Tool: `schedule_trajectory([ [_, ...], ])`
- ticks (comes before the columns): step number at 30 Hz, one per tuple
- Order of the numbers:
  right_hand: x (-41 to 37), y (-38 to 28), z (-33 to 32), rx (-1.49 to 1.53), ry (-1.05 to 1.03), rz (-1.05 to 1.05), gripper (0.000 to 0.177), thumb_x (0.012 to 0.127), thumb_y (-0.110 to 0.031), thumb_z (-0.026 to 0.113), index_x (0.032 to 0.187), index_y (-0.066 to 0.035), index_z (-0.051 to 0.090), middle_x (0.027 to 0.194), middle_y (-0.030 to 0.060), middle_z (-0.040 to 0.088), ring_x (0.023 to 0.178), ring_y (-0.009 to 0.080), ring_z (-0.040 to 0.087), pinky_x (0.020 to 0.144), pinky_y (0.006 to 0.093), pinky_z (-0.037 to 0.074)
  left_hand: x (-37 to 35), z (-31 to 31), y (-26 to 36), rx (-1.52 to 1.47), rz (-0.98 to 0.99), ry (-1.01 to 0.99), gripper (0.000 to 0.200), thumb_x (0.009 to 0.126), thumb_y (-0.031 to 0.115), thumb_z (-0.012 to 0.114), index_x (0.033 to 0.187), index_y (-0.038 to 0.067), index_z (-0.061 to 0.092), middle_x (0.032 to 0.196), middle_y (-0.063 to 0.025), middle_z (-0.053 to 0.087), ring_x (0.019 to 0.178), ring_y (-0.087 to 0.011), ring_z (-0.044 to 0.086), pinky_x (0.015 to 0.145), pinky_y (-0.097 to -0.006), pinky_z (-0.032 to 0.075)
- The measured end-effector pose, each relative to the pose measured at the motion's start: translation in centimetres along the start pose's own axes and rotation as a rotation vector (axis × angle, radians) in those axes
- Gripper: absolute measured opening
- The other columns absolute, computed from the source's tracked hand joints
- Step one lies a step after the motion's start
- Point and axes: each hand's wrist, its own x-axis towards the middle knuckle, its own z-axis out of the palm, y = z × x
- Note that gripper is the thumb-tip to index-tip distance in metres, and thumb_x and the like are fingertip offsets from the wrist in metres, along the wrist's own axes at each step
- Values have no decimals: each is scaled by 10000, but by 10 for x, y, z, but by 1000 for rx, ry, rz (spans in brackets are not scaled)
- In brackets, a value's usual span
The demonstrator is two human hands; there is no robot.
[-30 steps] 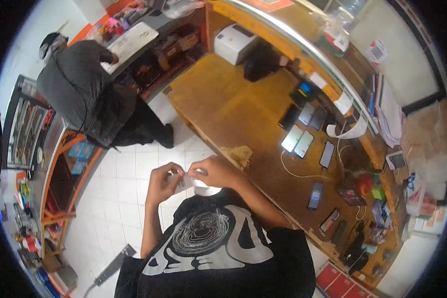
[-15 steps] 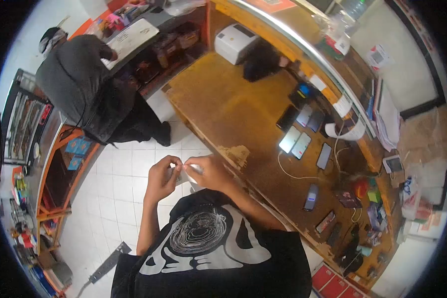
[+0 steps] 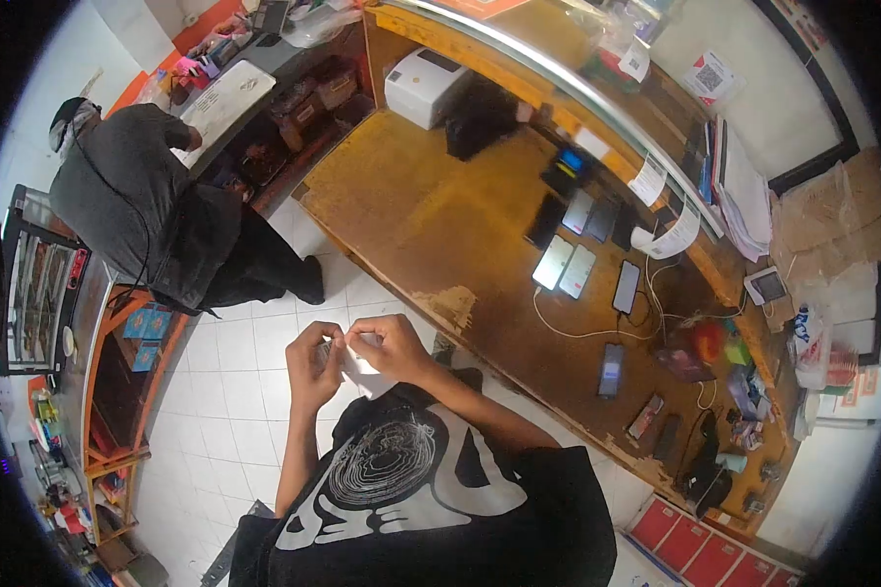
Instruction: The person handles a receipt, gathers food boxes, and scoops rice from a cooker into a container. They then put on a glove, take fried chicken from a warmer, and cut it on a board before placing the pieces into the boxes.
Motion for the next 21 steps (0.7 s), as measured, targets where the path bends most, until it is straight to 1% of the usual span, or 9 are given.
schedule_trajectory([
  [3, 1, 0, -2, 8, 12, 29, 190, 853, -167, 626, 888, 7, 696, 574, 62, 565, 541, 43, 441, 467, 270, 353, 0, 4, 1, 9, 6, 24, 66, 840, 57, 617, 834, -6, 598, 696, -65, 583, 577, -100, 504, 526, -255, 387],
  [5, 1, 1, -5, 28, 17, 49, 191, 854, -164, 626, 893, 10, 697, 575, 53, 574, 545, 42, 441, 467, 270, 354, -1, 6, 3, 15, -30, 37, 64, 848, 47, 619, 855, -15, 609, 737, -112, 618, 604, -164, 577, 584, -285, 453],
  [7, 1, -1, -10, 84, -34, 131, 200, 879, -206, 634, 900, -20, 706, 636, -47, 569, 540, 11, 397, 471, 224, 296, 2, 8, 4, -86, -102, 11, 84, 859, 67, 629, 874, -15, 613, 729, -98, 625, 590, -124, 549, 567, -266, 438],
  [9, 3, -9, -19, 114, -47, 103, 211, 879, -218, 644, 895, -17, 706, 645, -45, 580, 556, 15, 421, 485, 222, 317, 3, 3, -5, -105, -184, -59, 162, 892, 133, 659, 869, -26, 642, 676, -42, 631, 576, -34, 470, 513, -221, 383],
  [10, 5, -10, -24, 145, -68, 74, 222, 879, -229, 654, 890, -13, 705, 655, -42, 592, 571, 19, 444, 499, 220, 338, 5, -1, -6, -99, -193, -52, 162, 892, 133, 659, 869, -26, 642, 676, -42, 631, 576, -34, 470, 513, -221, 383],
  [12, 7, 4, -41, 23, -215, 67, 237, 885, -228, 671, 874, 6, 701, 693, -20, 635, 645, 47, 532, 579, 215, 413, 6, -13, -6, -228, -336, -257, 200, 914, 139, 640, 826, -39, 661, 667, 2, 623, 592, -44, 492, 510, -232, 377],
  [14, 5, 6, -51, 44, -248, 184, 247, 878, -215, 676, 839, 28, 690, 643, 10, 609, 627, 51, 488, 565, 259, 401, 7, -19, 0, -238, -388, -230, 244, 920, 159, 646, 781, -38, 676, 642, 16, 611, 581, -41, 484, 503, -230, 370],
  [16, 4, 1, -56, 81, -265, 176, 253, 880, -215, 676, 836, 34, 691, 646, 24, 618, 631, 53, 500, 576, 262, 414, 9, -22, 8, -206, -343, -281, 233, 919, 163, 651, 786, -25, 682, 642, 14, 613, 566, -37, 476, 503, -230, 367],
  [21, 2, -13, -62, 65, -181, 155, 270, 886, -220, 678, 847, 47, 694, 685, 56, 663, 659, 65, 555, 617, 272, 455, 14, -17, 19, -252, -343, -205, 227, 901, 164, 677, 792, -35, 686, 638, -8, 631, 588, -35, 508, 523, -209, 400],
])
